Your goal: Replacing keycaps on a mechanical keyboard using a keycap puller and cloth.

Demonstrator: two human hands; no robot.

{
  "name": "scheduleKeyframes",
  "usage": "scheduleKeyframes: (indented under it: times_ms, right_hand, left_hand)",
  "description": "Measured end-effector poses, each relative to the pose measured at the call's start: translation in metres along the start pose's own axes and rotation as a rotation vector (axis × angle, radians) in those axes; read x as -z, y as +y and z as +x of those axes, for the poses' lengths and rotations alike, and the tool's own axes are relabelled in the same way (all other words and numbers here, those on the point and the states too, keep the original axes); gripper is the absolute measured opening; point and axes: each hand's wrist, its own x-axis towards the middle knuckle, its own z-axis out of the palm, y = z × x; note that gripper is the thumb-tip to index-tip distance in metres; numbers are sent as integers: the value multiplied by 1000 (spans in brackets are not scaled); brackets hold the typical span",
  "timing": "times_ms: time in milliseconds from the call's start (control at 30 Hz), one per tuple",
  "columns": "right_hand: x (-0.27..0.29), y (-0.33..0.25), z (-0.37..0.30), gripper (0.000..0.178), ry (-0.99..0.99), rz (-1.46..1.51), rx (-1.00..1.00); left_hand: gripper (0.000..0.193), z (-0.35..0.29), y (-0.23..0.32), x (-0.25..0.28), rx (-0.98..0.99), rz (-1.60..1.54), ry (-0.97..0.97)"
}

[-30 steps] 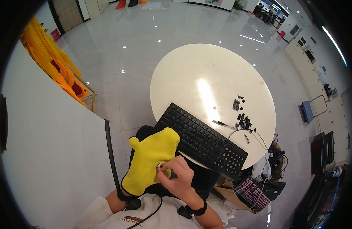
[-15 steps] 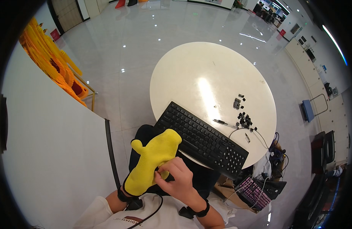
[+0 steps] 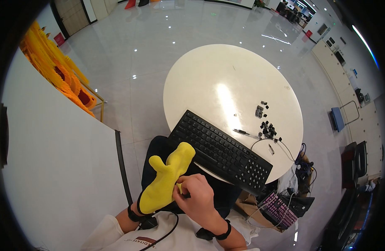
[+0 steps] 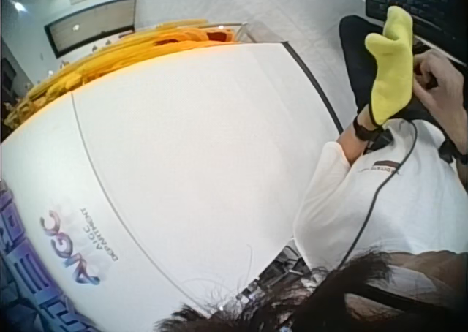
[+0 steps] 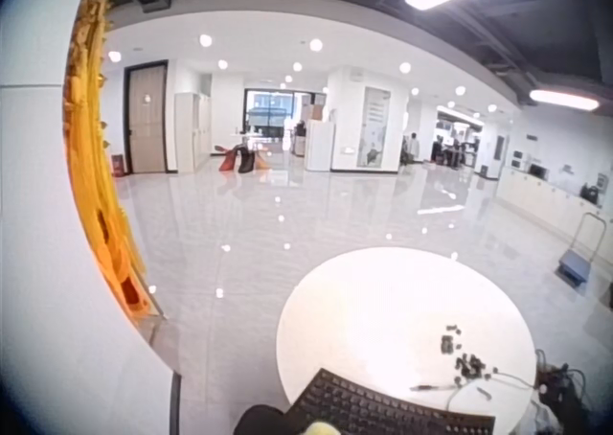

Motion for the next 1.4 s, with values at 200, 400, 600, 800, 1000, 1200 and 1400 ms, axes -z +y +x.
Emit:
scheduleKeyframes:
  times_ms: [200, 400, 600, 800, 1000, 1200, 1400]
  right_hand:
    - [3, -1, 2, 46, 36, -80, 23]
    - [6, -5, -5, 44, -33, 96, -10]
    - [-1, 4, -6, 39, 98, 50, 19]
    - [-5, 18, -7, 39, 96, 267, -47]
    - [-10, 23, -10, 26, 27, 455, -19]
    - [-6, 23, -2, 28, -24, 206, 158]
    - [-6, 21, -1, 25, -18, 198, 121]
  left_hand:
    - [81, -1, 7, -4, -228, 528, -48]
    - [83, -4, 16, -5, -15, -3, -19]
    - [75, -4, -5, 2, -125, 366, -86]
    - [70, -3, -7, -11, -45, 29, 85]
    - [64, 4, 35, -12, -83, -13, 78]
    - [59, 1, 23, -8, -63, -113, 152]
    - [59, -5, 19, -8, -38, -264, 175]
